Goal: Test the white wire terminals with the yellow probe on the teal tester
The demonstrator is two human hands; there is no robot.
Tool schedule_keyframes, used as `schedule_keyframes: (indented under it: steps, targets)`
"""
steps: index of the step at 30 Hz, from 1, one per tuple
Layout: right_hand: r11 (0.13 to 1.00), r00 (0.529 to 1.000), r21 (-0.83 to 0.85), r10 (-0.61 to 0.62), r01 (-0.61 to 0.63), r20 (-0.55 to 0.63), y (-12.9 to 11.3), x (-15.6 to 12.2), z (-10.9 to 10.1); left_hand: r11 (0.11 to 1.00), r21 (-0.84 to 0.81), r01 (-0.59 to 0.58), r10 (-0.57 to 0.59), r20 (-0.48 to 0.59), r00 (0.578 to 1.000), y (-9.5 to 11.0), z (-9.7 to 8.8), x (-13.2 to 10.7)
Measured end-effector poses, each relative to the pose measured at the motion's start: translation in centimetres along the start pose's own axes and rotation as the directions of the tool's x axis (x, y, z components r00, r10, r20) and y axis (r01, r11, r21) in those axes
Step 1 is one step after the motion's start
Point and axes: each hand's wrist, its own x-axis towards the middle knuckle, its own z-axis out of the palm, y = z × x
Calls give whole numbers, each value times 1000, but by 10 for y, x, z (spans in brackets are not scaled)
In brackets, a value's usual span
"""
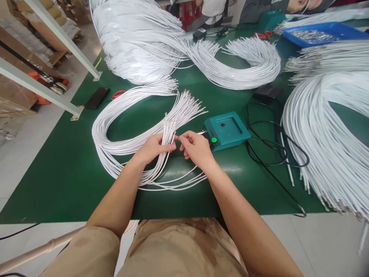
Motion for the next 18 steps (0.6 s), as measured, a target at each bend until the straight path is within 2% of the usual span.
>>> schedule_keyframes:
  steps: [2, 7, 14, 18]
  targets:
    - [982, 999, 188, 23, -16, -36, 7, 8, 1, 1000, 18, -7, 7, 4, 1000, 0, 2, 1]
    - [912, 997, 404, -43, 68, -71, 19, 11, 14, 1000, 28, 11, -12, 28, 1000, 4, 8, -1]
    - [874, 995, 485, 8, 42, -100, 21, 4, 18, 990, 140, -2, 3, -10, 1000, 5, 13, -3]
    - [831, 992, 552, 4, 66, -125, 22, 2, 21, 998, 50, -28, 30, -34, 999, 2, 14, -1]
